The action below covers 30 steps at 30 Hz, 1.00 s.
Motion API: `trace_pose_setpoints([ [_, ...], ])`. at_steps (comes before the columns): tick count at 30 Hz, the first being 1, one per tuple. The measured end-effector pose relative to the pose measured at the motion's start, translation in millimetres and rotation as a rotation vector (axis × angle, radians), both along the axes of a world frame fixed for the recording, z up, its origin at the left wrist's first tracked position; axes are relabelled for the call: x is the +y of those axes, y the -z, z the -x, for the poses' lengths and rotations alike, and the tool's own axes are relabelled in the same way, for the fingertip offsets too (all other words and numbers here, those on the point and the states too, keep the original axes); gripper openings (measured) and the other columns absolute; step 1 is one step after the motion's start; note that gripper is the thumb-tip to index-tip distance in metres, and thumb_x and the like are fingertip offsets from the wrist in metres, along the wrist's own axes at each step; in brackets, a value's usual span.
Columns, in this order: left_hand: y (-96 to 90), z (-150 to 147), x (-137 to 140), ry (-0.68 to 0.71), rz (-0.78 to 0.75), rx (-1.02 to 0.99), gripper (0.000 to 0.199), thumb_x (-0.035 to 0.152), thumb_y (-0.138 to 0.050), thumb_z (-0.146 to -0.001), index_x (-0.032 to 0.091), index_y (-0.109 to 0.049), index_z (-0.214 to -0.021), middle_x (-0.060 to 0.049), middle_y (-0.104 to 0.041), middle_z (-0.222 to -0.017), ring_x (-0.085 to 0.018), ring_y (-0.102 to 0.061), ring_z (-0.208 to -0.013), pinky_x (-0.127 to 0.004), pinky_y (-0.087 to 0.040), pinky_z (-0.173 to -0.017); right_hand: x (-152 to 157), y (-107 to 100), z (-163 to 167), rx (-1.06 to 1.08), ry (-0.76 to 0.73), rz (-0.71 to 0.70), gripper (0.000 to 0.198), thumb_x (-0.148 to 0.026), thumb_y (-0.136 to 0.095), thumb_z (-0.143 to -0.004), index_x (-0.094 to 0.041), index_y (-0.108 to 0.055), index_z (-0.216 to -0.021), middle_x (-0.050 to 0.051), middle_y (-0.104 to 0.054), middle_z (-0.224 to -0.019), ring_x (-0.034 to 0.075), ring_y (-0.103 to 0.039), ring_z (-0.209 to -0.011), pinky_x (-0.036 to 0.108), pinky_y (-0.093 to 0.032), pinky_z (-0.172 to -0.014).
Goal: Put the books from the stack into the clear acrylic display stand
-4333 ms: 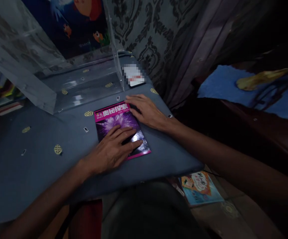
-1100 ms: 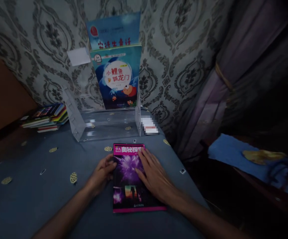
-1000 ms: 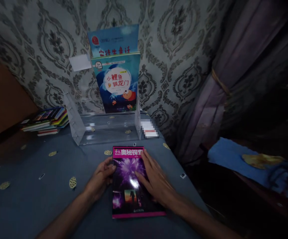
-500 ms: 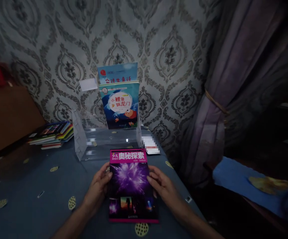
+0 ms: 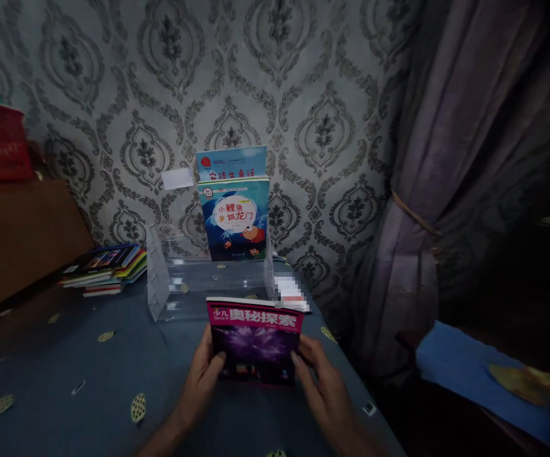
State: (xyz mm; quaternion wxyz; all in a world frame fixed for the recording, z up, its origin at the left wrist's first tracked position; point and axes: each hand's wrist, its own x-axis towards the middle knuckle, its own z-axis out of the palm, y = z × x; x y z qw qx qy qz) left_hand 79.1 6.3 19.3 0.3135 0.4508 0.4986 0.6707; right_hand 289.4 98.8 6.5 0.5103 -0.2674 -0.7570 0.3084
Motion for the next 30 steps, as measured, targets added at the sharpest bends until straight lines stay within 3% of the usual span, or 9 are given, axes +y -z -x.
trace_pose_setpoints([
  [11, 21.6, -1.2, -8.0, 0.025, 0.036, 0.094, 0.056, 0.041, -0.059, -0.094, 0.021, -0.05, -0.145, -0.009, -0.045, -0.158, -0.028, -0.027, -0.154, -0.042, -0.018, -0.128, -0.3, 18.2, -3.0, -0.075, 0.02, -0.046, 0.027, -0.033, -0.043, -0.104, -0.024, -0.057, -0.126, 0.011, -0.075, -0.116, 0.024, -0.075, -0.106, 0.034, -0.064, -0.087],
  [17, 18.8, 6.6, -8.4, -0.018, 0.043, 0.311, 0.057, 0.038, -0.057, -0.095, 0.019, -0.046, -0.147, -0.013, -0.058, -0.141, -0.03, -0.048, -0.138, -0.046, -0.031, -0.121, 4.9, 13.7, 0.8, -0.067, -0.023, 0.006, 0.031, -0.036, -0.043, -0.103, -0.023, -0.059, -0.126, 0.012, -0.074, -0.117, 0.024, -0.073, -0.109, 0.036, -0.062, -0.09],
  [23, 21.1, 30.9, 11.2, -0.053, 0.103, 0.578, 0.056, 0.039, -0.056, -0.094, 0.019, -0.046, -0.146, -0.009, -0.07, -0.107, -0.027, -0.065, -0.106, -0.044, -0.051, -0.099, 27.0, 8.1, 12.3, -0.042, -0.074, 0.086, 0.033, -0.04, -0.045, -0.101, -0.022, -0.06, -0.124, 0.013, -0.073, -0.119, 0.026, -0.072, -0.109, 0.041, -0.06, -0.093],
  [30, 13.1, 51.6, 50.0, -0.152, 0.013, 0.65, 0.046, 0.032, -0.051, -0.096, 0.018, -0.046, -0.14, -0.009, -0.071, -0.107, -0.025, -0.068, -0.1, -0.04, -0.054, -0.091, 58.4, 11.5, 41.4, -0.003, -0.053, 0.017, 0.028, -0.038, -0.045, -0.1, -0.022, -0.057, -0.119, 0.011, -0.072, -0.112, 0.024, -0.07, -0.103, 0.04, -0.057, -0.09],
])
